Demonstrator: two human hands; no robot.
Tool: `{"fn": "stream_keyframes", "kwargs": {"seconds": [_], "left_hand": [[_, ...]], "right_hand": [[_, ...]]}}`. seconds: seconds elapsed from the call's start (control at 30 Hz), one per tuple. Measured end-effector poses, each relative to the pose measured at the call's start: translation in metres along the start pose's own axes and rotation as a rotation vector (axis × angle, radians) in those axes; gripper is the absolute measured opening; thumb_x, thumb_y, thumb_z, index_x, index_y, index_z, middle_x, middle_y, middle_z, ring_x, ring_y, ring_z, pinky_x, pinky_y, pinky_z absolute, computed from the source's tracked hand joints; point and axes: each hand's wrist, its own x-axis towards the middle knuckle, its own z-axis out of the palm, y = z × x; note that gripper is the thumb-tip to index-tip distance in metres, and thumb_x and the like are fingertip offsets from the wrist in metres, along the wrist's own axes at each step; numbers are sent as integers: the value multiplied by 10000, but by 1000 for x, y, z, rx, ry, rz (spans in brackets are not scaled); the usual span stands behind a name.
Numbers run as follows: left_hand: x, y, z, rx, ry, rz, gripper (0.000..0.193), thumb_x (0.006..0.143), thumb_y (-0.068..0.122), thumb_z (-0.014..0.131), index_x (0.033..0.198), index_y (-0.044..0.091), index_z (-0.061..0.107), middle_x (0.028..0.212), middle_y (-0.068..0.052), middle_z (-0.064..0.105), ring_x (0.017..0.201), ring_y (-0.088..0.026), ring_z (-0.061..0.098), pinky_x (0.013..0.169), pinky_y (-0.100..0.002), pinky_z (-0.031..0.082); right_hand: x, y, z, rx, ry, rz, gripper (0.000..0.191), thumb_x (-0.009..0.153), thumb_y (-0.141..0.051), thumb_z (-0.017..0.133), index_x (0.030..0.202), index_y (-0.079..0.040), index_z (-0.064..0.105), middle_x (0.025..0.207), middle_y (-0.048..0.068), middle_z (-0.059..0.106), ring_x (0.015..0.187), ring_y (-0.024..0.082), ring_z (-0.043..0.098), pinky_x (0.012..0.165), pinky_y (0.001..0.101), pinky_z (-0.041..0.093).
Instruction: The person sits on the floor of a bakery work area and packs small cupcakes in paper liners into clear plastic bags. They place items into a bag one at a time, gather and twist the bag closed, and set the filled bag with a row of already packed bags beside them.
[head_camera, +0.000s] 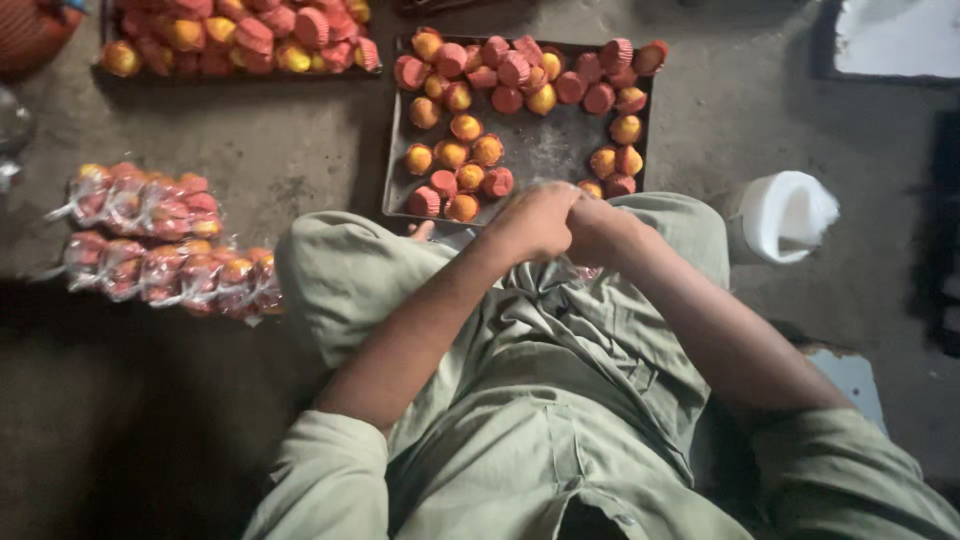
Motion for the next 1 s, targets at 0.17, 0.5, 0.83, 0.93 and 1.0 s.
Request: {"fn": "stream_keyframes", "kwargs": {"seconds": [0.17,0.5,0.83,0.93,1.0], "left_hand": [[-2,0,5,-90,100,-67,475,747,54,556,1197,120,696,1204,-189,695,1128,-394,647,958,-467,504],[-29,-58,-18,-116,259,52,369,836,-23,527,1135,62,726,1133,-173,736,1085,-360,699,929,-435,553],[-3,-93,-92,126,738,72,412,826,-120,535,1196,-25,688,1216,-242,686,1209,-434,639,1053,-447,514],[0,-107,-105,-32,771,-60,417,857,-123,505,1224,-21,673,1243,-234,692,1211,-387,676,1060,-418,530],[-2,-112,-110,-121,772,-151,448,871,-120,473,1262,-18,666,1244,-224,704,1191,-358,697,1044,-405,541]], "right_hand": [[12,20,34,120,5,125,263,881,-180,670,1124,-87,706,1095,153,725,1027,352,694,896,450,544],[29,-33,-3,272,-198,377,263,865,-145,693,1115,-66,722,1029,198,714,938,400,684,801,469,531],[21,133,2,-236,319,1000,295,929,-288,724,962,4,699,1043,274,652,975,471,630,849,532,505],[19,137,19,-368,399,942,273,952,-298,732,1000,-37,665,1102,245,625,1043,458,635,896,510,511],[22,137,28,-398,445,853,348,916,-288,756,1105,-37,604,1116,232,604,1041,459,638,884,513,519]]}}
